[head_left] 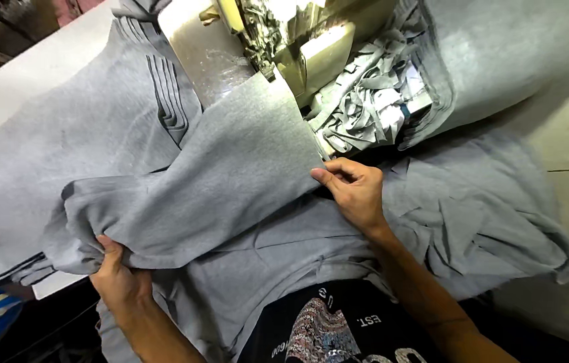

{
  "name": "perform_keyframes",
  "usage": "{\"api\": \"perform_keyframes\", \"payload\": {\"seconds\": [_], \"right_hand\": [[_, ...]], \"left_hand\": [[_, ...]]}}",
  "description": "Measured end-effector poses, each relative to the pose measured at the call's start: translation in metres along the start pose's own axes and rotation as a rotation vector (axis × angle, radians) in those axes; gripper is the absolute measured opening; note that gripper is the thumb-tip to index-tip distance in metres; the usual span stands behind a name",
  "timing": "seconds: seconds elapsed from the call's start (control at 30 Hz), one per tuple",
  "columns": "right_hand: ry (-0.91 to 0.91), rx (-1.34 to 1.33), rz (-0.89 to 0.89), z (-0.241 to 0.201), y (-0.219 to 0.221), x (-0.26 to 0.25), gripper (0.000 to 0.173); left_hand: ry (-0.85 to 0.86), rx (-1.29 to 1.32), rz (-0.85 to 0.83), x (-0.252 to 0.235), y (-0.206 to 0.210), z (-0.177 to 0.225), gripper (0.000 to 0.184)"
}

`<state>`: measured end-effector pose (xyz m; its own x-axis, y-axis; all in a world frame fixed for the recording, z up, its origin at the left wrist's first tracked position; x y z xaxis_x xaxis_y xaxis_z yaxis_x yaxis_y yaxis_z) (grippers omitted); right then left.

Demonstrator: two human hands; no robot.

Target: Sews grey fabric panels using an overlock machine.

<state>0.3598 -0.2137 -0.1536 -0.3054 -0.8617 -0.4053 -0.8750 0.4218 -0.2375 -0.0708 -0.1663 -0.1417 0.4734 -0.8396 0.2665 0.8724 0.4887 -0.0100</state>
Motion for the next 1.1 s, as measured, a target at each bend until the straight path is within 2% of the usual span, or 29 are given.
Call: {"api": "perform_keyframes", "payload": {"seconds": [0.17,1.1], "right_hand": [[-0.009,-0.066,0.032,0.006,0.005,0.001,0.013],[-0.048,-0.073,0.044,0.008,0.01,-0.003,0.016]], "left_hand": [[0.0,-0.043,0.0,0.0,0.0,-0.002,0.034],[0.137,-0.051,0.017,-0.01,0.015,0.029,0.03]]}}
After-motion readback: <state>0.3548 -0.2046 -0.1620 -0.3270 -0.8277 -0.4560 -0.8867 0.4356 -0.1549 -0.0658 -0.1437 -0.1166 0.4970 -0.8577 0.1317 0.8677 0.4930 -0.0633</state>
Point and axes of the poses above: each hand's wrist, its own x-axis away from the middle knuckle, its own y-axis out of the palm, z = x × y, the point moved 5 cm from there along -x, towards the middle knuckle, and after that the axes turned 13 degrees about -y, right-handed, at the moved point
